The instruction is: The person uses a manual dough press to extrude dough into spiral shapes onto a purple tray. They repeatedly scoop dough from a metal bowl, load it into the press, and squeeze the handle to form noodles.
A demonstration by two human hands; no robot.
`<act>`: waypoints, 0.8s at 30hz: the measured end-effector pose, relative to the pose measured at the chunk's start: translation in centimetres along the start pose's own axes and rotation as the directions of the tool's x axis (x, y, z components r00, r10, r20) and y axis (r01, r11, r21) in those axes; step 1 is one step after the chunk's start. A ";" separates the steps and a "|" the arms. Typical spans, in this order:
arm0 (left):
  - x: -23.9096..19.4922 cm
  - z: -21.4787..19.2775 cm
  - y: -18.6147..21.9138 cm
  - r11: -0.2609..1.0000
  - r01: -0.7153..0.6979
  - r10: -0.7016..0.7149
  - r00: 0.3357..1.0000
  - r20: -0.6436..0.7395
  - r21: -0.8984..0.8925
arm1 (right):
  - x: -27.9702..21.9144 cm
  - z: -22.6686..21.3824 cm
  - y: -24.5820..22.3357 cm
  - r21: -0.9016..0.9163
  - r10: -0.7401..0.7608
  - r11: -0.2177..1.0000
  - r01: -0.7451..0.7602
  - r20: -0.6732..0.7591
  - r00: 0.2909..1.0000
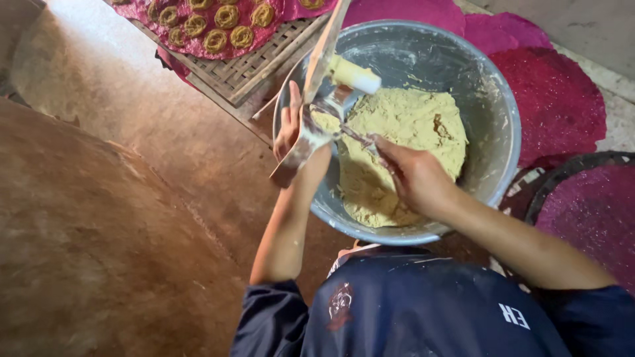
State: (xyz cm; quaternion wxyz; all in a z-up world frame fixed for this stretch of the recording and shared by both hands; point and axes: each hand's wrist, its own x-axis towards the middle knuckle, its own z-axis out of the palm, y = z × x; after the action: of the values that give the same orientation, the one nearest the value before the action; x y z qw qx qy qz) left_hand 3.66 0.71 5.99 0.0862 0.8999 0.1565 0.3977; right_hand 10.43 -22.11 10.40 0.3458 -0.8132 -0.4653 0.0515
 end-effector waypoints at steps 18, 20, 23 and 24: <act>-0.7 0.5 -0.6 0.917 0.146 0.072 0.854 0.515 -0.371 | 2.1 -7.3 -6.7 -0.698 -0.226 0.556 0.451 0.395 0.890; 0.1 0.8 -2.9 0.714 0.274 0.022 0.911 0.413 -0.644 | 0.9 -9.0 -6.4 -0.675 -0.033 0.686 0.270 0.343 0.939; 1.4 1.1 -4.8 0.290 0.447 -0.162 0.894 0.417 -0.846 | 0.2 -9.9 -4.8 -0.623 0.243 0.781 0.043 0.367 0.898; 1.5 1.0 -4.7 0.152 0.560 -0.234 0.821 0.520 -0.815 | 0.4 -9.1 -4.0 -0.519 0.175 0.853 0.056 0.385 0.906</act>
State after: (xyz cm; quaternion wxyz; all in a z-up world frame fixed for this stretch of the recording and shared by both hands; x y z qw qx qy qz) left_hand 4.33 5.61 5.05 0.7265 0.6334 0.1078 0.2438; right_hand 11.45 -25.16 19.86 0.0038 -0.8599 -0.4988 0.1082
